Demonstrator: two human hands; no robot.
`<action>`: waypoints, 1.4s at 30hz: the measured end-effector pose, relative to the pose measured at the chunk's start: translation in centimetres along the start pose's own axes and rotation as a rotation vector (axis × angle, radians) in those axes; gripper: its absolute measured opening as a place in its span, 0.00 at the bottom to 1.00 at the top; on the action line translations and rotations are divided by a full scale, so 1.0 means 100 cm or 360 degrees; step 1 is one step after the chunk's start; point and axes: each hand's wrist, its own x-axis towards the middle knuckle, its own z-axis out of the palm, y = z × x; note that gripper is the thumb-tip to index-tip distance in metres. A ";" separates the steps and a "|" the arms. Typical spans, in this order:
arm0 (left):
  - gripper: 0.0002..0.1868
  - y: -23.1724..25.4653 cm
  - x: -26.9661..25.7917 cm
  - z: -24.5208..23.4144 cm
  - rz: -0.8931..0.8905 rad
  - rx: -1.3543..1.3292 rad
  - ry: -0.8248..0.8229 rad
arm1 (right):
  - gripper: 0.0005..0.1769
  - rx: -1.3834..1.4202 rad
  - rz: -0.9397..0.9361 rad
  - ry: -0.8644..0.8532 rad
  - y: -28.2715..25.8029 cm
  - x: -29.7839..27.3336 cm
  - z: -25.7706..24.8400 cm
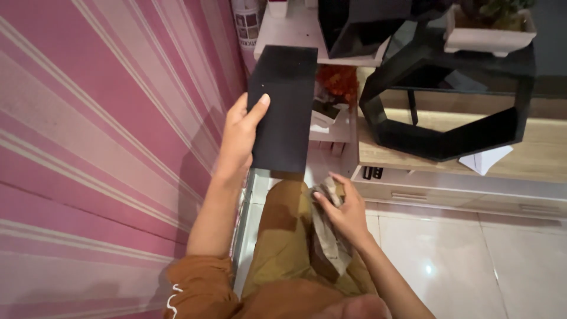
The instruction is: Wiping down decorative black wall shelves with a cleaning cloth.
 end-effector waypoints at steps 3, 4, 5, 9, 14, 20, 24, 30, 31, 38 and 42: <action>0.16 0.003 0.000 0.006 -0.0066 -0.0083 0.0027 | 0.34 -0.0050 -0.0542 -0.0015 -0.038 0.014 -0.006; 0.16 0.004 0.000 0.006 -0.0053 -0.0085 0.0035 | 0.34 -0.0050 -0.0556 -0.0022 -0.041 0.017 -0.005; 0.17 0.005 0.000 0.005 -0.0063 -0.0088 0.0031 | 0.31 0.0008 -0.0525 -0.0122 -0.044 0.020 -0.005; 0.19 0.016 0.006 0.010 0.0022 -0.0122 -0.0014 | 0.24 0.0102 -0.0299 -0.0340 -0.034 0.035 0.004; 0.19 0.040 0.024 0.007 0.0019 -0.0169 0.0012 | 0.20 0.0155 -0.0360 -0.0268 -0.058 0.062 0.002; 0.22 0.067 0.054 -0.004 0.0168 -0.0031 0.0101 | 0.21 0.0120 -0.0707 -0.0143 -0.077 0.085 0.008; 0.23 0.088 0.074 -0.003 0.0237 0.0029 0.0106 | 0.25 0.0095 -0.0894 0.0031 -0.077 0.092 0.017; 0.22 0.100 0.116 -0.002 0.0181 0.0107 -0.0036 | 0.27 0.0147 -0.0859 0.0030 -0.086 0.123 0.026; 0.22 0.103 0.123 0.000 0.0183 0.0108 -0.0037 | 0.27 0.0149 -0.0861 0.0032 -0.086 0.129 0.029; 0.20 0.111 0.177 -0.002 0.0059 0.0119 -0.0115 | 0.19 0.0324 -0.0814 0.0133 -0.099 0.156 0.038; 0.19 0.115 0.200 0.001 -0.0135 0.0040 -0.0145 | 0.17 0.0322 -0.0798 0.0169 -0.110 0.165 0.039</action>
